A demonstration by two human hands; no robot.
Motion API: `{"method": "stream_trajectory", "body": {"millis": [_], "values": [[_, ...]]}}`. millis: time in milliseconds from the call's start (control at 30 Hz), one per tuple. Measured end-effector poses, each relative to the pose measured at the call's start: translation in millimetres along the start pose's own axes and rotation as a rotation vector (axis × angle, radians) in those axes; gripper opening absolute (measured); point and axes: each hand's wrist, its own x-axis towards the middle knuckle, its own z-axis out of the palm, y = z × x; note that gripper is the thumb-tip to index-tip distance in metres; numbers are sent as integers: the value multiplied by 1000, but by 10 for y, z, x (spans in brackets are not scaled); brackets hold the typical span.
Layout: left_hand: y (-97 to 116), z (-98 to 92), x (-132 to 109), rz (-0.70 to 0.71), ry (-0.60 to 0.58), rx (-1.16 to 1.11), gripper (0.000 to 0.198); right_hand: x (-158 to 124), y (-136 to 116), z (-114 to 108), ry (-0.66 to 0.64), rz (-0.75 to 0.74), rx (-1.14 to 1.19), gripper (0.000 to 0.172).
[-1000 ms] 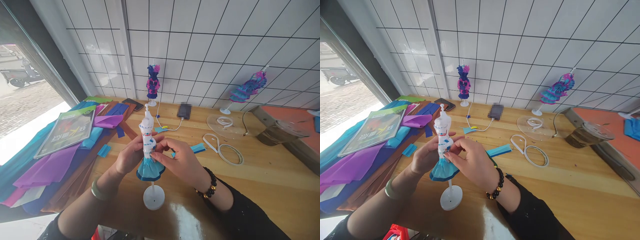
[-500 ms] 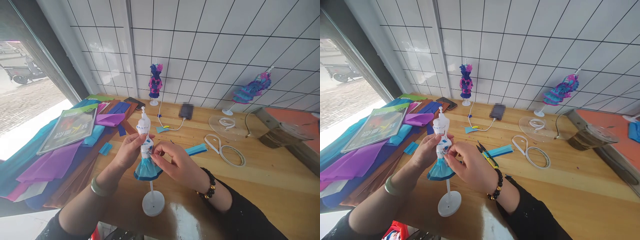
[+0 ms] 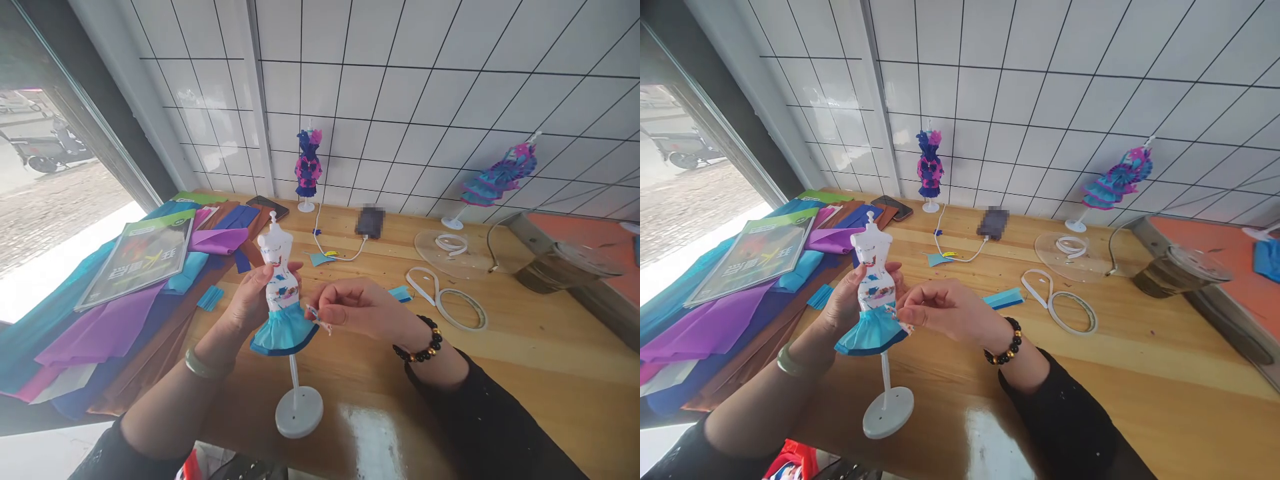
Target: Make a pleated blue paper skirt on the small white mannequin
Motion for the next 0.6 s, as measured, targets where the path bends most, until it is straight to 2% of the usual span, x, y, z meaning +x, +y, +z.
{"method": "stream_trajectory", "body": {"millis": [67, 167, 267, 367, 433, 600], "values": [[-4, -23, 18, 7, 16, -30, 52, -20, -26, -79, 118, 20, -143, 31], [-15, -81, 63, 31, 21, -43, 51, -55, -54, -260, 367, 24, -387, 32], [-23, -122, 111, 68, 14, -9, 53, -116, -15, -499, 628, 35, -494, 34], [-27, -113, 138, 69, 26, -4, 55, -253, 123, -781, 768, 131, -469, 33], [-34, -90, 138, 56, 39, -11, 57, -396, 254, -981, 912, 177, -390, 30], [-73, -56, 119, 34, 36, 10, 57, -770, 571, -1367, 1033, 190, -343, 28]]}}
